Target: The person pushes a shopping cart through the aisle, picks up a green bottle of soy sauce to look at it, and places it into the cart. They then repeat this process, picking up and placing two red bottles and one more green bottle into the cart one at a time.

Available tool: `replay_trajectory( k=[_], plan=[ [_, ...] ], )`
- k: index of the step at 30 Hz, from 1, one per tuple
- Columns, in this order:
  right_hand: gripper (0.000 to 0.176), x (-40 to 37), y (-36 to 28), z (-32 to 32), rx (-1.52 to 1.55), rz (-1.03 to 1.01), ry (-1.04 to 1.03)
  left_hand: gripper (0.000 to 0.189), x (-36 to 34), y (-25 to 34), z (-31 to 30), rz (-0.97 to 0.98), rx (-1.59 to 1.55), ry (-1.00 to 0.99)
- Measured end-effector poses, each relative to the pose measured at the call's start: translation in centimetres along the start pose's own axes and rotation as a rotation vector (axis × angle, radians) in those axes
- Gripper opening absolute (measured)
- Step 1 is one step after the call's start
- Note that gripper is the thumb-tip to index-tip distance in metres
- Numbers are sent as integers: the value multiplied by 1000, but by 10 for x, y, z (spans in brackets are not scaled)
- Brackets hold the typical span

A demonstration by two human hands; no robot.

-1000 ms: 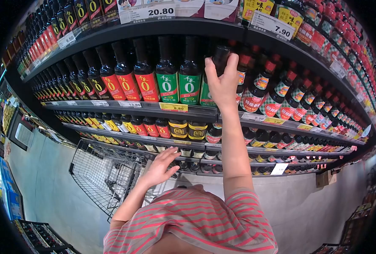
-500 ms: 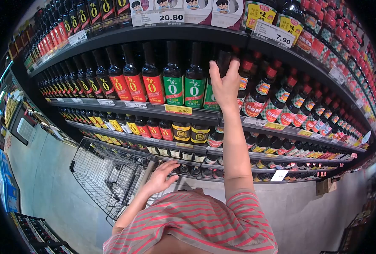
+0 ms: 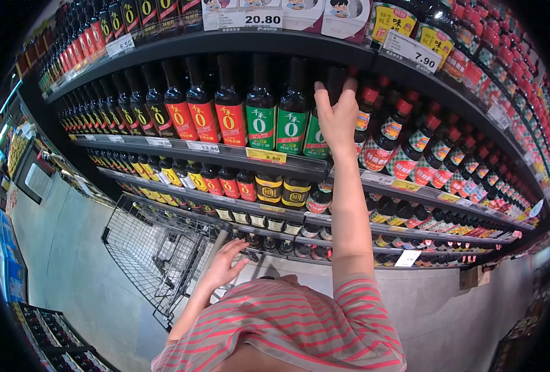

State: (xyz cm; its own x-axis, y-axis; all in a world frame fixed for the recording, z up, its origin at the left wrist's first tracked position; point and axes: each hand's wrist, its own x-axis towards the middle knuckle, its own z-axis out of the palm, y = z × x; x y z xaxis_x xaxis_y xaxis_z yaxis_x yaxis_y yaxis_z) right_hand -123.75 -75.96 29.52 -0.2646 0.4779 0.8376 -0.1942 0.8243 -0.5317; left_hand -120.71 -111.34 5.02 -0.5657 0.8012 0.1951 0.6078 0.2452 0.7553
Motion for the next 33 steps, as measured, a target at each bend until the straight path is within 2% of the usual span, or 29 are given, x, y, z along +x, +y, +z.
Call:
replay_trajectory(
  k=[3,5,7,9,10,11,13,15,17,18,33],
  plan=[
    [44,-1,-5,-1,-1,37,-17,46,-6,-9,-10,-6,58,61],
    [44,-2,-5,0,14,8,15,46,-17,-18,-14,-111,112,190],
    [44,-3,-6,0,21,8,23,46,-30,-26,-18,-123,132,216],
    [43,-3,-6,0,30,11,28,45,-50,-39,-16,-268,146,287],
    [43,-3,-5,0,7,20,20,46,-59,-45,-15,-252,195,312],
    [43,-3,-4,0,-15,29,10,46,-67,-49,-14,-256,194,312],
    [42,-2,-1,1,-22,29,6,47,-81,-60,-9,-513,110,237],
    [42,-1,3,2,-28,26,4,52,-90,-76,3,-466,177,291],
    [42,-1,6,4,56,-48,39,56,-86,-69,2,-736,188,112],
    [41,-3,2,3,72,9,17,59,-86,-72,6,-664,217,150],
    [41,-4,8,5,85,-12,46,59,-95,-85,16,-649,287,135]
  ],
)
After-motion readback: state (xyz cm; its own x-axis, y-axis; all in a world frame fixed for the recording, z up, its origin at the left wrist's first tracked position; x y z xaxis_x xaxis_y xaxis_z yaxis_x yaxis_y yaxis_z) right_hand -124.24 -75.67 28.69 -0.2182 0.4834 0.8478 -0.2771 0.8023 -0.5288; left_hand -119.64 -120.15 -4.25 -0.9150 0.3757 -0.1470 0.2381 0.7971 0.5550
